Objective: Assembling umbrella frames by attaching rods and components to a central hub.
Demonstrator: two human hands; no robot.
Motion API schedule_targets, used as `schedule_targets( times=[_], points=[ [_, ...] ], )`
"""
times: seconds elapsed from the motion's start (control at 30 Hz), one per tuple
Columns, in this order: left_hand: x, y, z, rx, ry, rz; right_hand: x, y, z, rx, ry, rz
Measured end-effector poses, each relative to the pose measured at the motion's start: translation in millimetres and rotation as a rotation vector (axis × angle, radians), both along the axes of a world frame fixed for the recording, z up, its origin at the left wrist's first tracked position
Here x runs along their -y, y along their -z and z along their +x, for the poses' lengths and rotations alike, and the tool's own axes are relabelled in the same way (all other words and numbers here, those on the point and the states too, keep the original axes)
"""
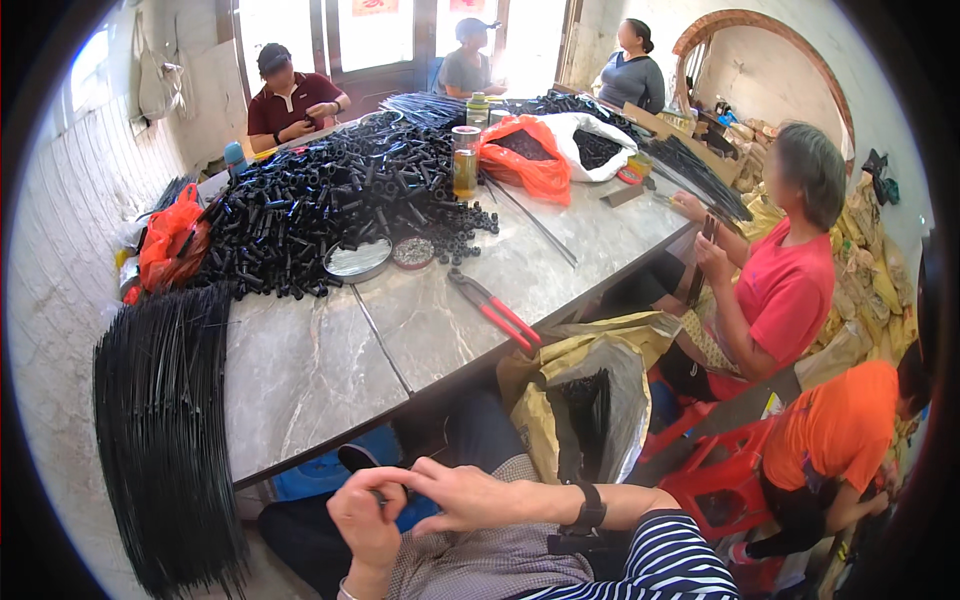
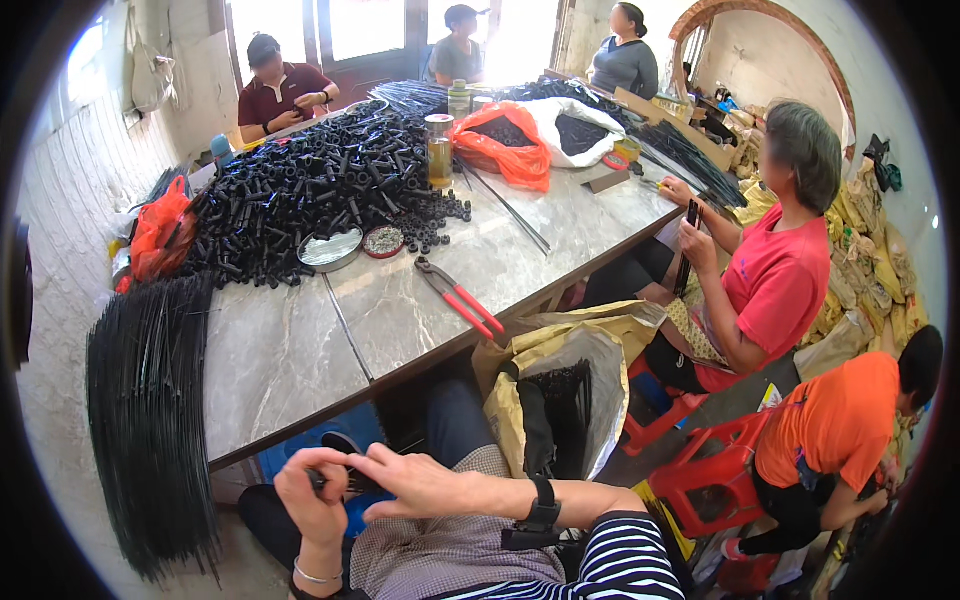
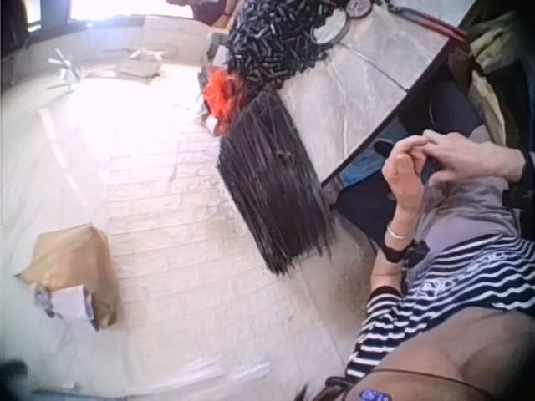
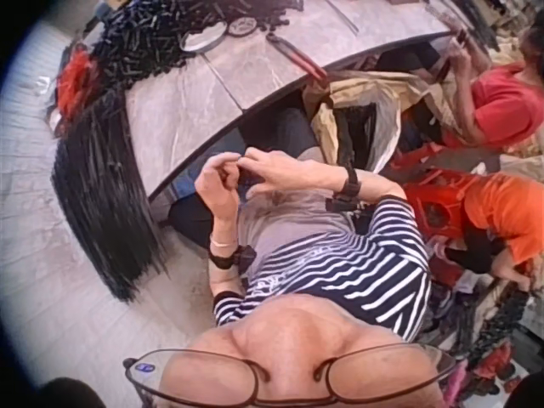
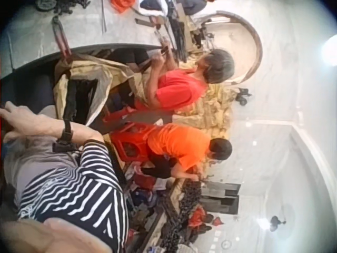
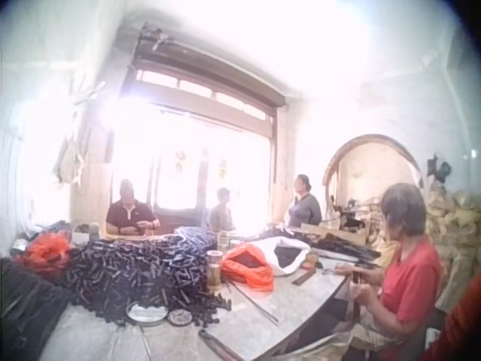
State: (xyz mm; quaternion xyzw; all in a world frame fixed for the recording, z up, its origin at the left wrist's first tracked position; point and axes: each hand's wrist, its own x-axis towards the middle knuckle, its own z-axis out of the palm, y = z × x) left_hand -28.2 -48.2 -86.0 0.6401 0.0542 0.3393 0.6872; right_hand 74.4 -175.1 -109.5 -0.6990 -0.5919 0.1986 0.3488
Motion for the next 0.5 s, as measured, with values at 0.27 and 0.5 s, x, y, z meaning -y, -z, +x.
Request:
schedule_targets(
  times=[0.27, 0.5],
  points=[
    [7.1, -52.7, -1.4, 0.004, 0.175, 0.589, 34.5, -62.0, 18.4, -0.088, 0.112, 0.431],
    [-14.4, -50.3, -22.7, -0.335, -0.019, 1.104, 59.0, -77.5, 20.5, -0.534, 0.136, 0.657]
  ],
)
